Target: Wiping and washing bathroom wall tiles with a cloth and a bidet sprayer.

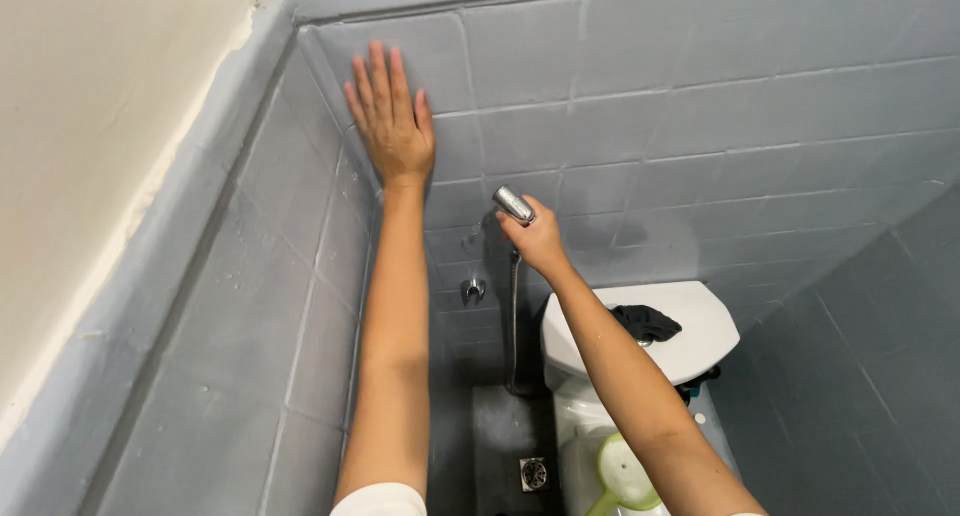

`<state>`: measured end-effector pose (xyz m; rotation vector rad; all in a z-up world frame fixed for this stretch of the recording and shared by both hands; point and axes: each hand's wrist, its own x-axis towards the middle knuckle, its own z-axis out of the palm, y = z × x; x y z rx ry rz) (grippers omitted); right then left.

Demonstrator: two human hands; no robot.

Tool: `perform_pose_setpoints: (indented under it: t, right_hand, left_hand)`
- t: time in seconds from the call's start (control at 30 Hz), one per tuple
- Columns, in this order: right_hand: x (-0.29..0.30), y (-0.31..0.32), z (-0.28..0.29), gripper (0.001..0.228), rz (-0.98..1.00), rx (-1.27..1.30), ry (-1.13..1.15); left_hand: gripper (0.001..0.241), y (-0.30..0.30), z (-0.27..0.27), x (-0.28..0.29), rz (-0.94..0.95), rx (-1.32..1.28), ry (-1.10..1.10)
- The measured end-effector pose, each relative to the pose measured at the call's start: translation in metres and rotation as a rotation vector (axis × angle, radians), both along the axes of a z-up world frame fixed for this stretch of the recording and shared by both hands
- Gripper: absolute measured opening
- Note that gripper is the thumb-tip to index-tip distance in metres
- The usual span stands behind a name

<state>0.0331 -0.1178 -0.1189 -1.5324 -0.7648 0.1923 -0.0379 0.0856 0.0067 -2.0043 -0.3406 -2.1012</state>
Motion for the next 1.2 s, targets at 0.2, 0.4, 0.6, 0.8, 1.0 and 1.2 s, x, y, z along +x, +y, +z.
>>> perform_pose_setpoints:
  t: [0.2,0.4,0.6,0.8,1.0,1.2]
  right_hand:
    - [0.008,-0.017,-0.018,0.014,-0.025,-0.011,0.036]
    - [0.01,-0.031,-0.047,0.015,-0.042,-0.105,0.085]
    - [0.022,-0.046,-0.072,0.017,-0.159,-0.06,0.133]
    - [0.016,-0.052,-0.073,0.014,-0.184,-0.053,0.22]
    - [-0.007,-0.038,-0.096,0.016,0.014,-0.152,0.199]
    - [-0.036,-0.042,-0.127,0.013,0.035,-0.252,0.243]
  left_hand:
    - [0.072,-0.007,-0.155,0.006,0.337,-0.201,0.085]
    - [0.082,-0.081,-0.34,-0.001,0.194,-0.963,0.28]
    - [0.065,-0.015,-0.474,0.025,-0.18,-1.765,0.561]
    - [0.039,-0.017,-0.376,0.039,-0.2,-1.564,0.724]
    - [0.03,-0.074,-0.26,0.022,-0.862,-1.659,0.319]
    - [0.034,-0.05,-0.311,-0.015,-0.947,-1.678,0.23]
